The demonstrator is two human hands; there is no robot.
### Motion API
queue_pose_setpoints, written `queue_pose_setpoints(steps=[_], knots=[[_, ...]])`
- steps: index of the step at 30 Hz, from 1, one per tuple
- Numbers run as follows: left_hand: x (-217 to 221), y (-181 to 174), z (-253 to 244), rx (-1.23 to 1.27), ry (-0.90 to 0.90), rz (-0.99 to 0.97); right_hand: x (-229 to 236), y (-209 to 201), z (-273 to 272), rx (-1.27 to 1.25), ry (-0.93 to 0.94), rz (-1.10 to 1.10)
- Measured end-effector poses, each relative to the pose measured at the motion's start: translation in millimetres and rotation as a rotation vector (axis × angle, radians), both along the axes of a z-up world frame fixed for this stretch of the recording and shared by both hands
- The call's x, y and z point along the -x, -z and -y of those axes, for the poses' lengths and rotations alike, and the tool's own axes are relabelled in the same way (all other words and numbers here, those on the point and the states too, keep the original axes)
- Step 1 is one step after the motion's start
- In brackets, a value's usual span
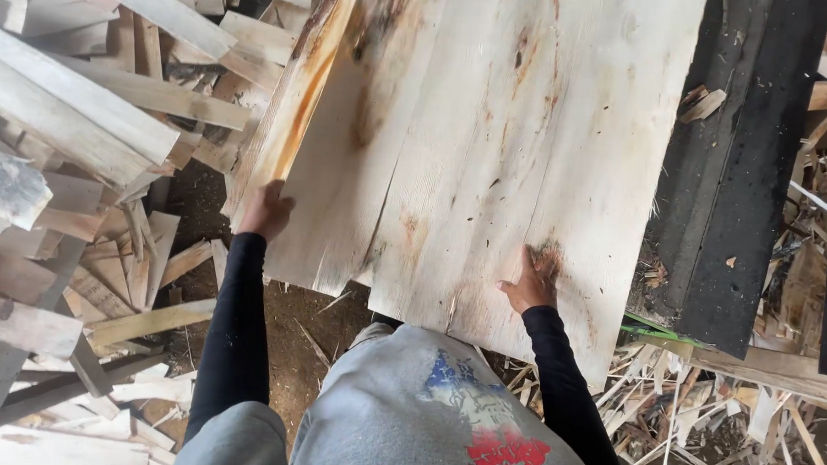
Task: The person is manually feeding large sheets of wood veneer or thin lumber into a processing machine, likely a slicer or planer.
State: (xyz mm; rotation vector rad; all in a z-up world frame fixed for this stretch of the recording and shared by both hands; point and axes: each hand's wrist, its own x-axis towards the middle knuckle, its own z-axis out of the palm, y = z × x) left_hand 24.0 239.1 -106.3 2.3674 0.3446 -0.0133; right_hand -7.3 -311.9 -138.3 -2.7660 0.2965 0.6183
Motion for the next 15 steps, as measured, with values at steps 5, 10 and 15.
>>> queue_pose_setpoints(steps=[5,10,15], knots=[[-2.7,42.3,-9.3,0.188,-0.071,-0.074,0.7,-1.6,-2.4,0.014,0.018,-0.028],[-7.6,46.3,-11.9,0.449,-0.111,-0.106,2.0,-21.3,-6.0,-0.004,0.03,-0.012],[1.8,-12.7,24.7,-0.018,-0.231,-0.203,11.3,-5.9,18.4,-0.073,-0.03,0.209]])
